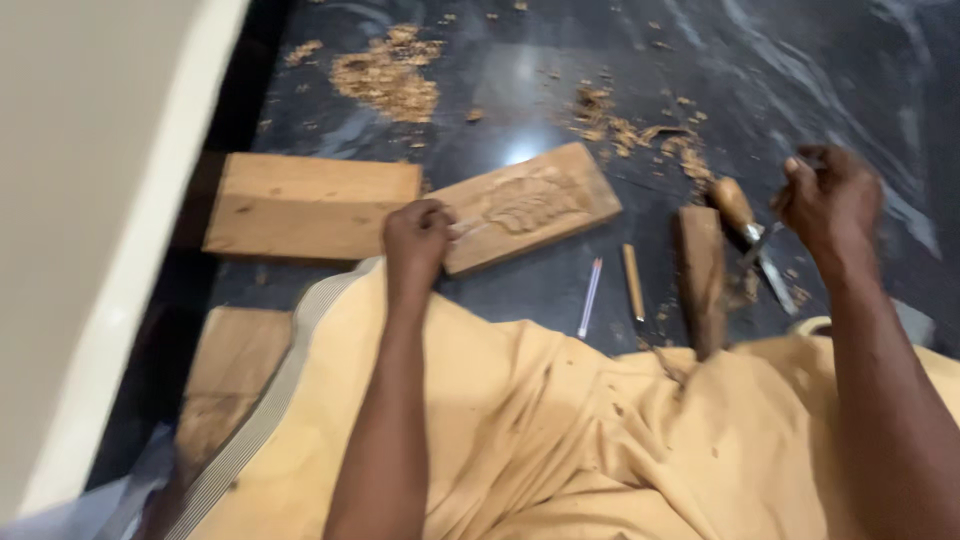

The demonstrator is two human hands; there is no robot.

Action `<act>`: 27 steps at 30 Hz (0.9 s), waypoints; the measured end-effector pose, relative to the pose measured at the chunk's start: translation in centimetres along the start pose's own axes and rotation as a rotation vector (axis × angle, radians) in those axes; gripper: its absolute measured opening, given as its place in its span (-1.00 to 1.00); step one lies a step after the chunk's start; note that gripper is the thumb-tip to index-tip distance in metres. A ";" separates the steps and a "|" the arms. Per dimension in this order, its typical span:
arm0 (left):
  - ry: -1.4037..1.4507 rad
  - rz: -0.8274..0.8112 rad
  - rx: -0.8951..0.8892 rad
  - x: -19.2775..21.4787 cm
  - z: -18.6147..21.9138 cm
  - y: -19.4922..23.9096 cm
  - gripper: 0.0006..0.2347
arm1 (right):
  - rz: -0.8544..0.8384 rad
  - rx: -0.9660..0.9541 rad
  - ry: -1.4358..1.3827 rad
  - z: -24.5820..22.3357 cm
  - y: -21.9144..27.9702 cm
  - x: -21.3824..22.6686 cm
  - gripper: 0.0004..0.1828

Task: The person carves a leaf design into a rectangular wooden block using a chisel and mallet. They sketch the design with a pencil, then repeatedly strike the chisel to remove wood shavings and shape the pattern.

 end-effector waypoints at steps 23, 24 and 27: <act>-0.010 -0.152 0.075 -1.8 0.4 0.8 -0.81 | -0.097 -0.430 0.469 14.0 -5.9 -2.6 -0.49; -0.016 -0.155 0.070 -1.8 0.4 0.9 -0.81 | -0.198 -0.497 0.486 14.8 -5.7 -3.6 -0.42; -0.025 -0.125 0.156 -1.7 -0.5 1.0 -0.82 | 0.019 -0.522 0.340 15.9 -6.1 -5.4 -0.62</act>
Point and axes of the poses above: each hand's wrist, its own y-axis away from the middle knuckle, its own x-axis out of the back of the hand, z = x × y, the point moved 5 cm from there along -y, towards the middle knuckle, and after that the axes turned 7 degrees about y, right-handed, at the moved point
